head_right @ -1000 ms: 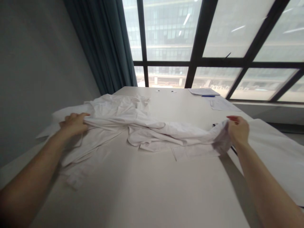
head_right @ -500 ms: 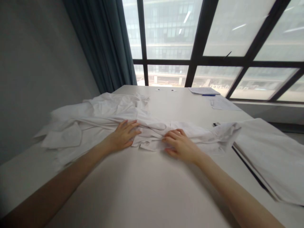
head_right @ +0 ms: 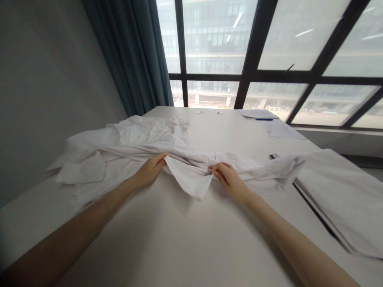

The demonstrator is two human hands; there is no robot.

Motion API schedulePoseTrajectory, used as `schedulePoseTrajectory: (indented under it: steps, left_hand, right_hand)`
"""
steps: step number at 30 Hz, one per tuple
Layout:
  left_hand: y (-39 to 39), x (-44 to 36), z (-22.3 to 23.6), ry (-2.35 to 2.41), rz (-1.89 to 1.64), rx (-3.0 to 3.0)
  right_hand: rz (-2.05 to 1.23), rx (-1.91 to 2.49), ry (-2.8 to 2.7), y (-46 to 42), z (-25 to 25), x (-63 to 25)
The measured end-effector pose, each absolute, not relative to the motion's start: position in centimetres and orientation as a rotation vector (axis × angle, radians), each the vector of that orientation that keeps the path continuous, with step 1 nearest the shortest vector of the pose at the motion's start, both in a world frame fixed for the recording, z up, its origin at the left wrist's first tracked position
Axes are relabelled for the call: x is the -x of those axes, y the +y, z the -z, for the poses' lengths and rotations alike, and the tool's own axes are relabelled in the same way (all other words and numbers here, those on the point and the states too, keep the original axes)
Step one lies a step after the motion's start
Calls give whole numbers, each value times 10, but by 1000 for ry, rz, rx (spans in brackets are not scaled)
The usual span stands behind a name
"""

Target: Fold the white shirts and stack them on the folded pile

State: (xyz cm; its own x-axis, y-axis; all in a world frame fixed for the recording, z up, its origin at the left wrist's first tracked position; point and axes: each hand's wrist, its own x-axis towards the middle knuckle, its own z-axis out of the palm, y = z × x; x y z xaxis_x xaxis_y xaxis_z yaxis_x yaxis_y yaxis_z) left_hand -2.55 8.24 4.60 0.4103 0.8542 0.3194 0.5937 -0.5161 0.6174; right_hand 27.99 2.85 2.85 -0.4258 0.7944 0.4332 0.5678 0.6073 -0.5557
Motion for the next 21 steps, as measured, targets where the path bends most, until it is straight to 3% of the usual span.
schedulePoseTrajectory:
  steps: [7,21]
  left_hand:
    - [83,26,-46,1264,-875,-2223]
    - [78,29,-48,1105,-705,-2067]
  right_hand:
    - [-738,1256,-1466,35,-33,-292]
    - [-691,1238,-1299,44,-24,-297]
